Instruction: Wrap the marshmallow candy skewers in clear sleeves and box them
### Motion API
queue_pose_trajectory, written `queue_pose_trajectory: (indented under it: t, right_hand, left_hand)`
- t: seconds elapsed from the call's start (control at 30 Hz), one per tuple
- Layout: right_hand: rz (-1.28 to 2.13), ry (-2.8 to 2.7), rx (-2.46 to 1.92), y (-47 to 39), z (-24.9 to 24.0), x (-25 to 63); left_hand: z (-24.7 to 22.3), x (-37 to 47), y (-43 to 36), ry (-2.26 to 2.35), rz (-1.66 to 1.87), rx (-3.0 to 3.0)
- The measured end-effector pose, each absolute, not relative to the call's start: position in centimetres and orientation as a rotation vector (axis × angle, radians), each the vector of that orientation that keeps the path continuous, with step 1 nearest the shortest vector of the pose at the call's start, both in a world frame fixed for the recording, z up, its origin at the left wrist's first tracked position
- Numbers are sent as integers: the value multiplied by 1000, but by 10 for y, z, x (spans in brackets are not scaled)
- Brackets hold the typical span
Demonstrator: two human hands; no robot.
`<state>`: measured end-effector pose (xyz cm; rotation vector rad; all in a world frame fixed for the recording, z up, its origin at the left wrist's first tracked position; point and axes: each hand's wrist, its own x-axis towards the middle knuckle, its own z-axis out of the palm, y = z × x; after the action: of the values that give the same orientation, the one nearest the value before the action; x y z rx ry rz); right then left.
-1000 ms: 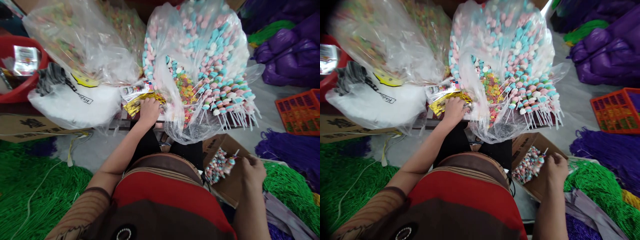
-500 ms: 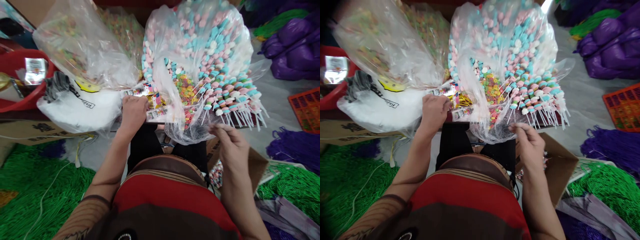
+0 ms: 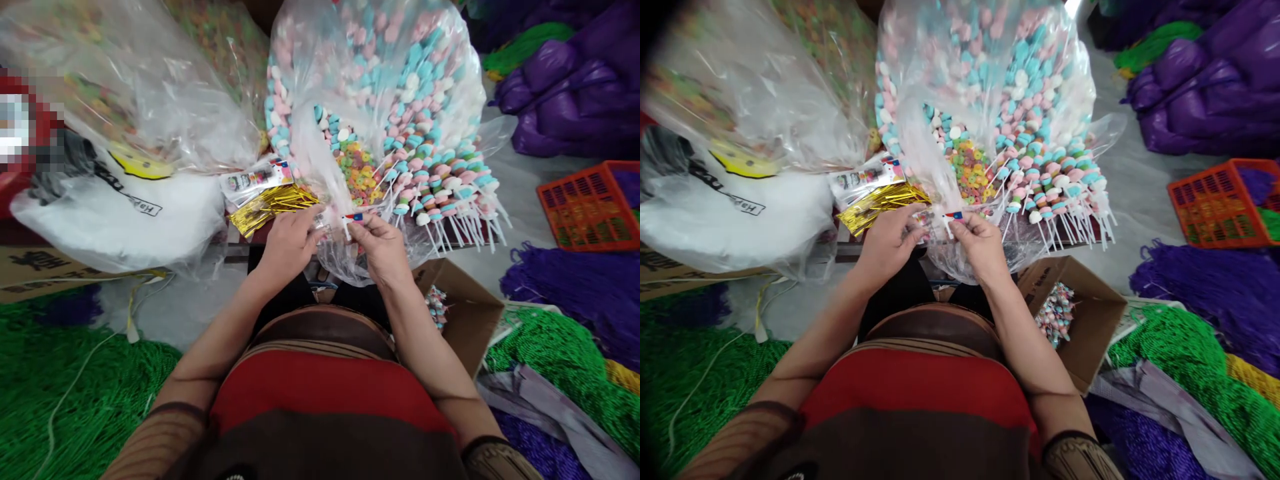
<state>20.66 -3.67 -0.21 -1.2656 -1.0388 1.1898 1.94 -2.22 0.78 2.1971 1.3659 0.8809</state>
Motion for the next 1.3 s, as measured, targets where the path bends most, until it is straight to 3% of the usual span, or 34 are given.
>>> queue_pose_trajectory:
  t: [0.2, 0.33, 0.53, 0.77, 1.03, 1.3]
  right_hand:
    - [1122, -1017, -1315, -45, -7, 211]
    - [1085, -1017, -1392, -50, -13, 212]
    - [1290, -931, -1200, -47, -7, 213]
    - [1094, -975, -1403, -55, -13, 211]
    - [1208, -925, -1290, -51, -15, 212]
    - [1154, -807, -1358, -47, -18, 217]
  left_hand:
    - [4, 16, -15, 1069, 794, 1683]
    - [1, 18, -14, 1091, 785, 1704]
    - [3, 24, -13, 1056, 778, 1895]
    - [-5, 28, -20, 962, 706, 1408]
    - [-9, 29, -24, 1123, 742, 1458]
    - [-3, 31, -23, 937, 638, 1344]
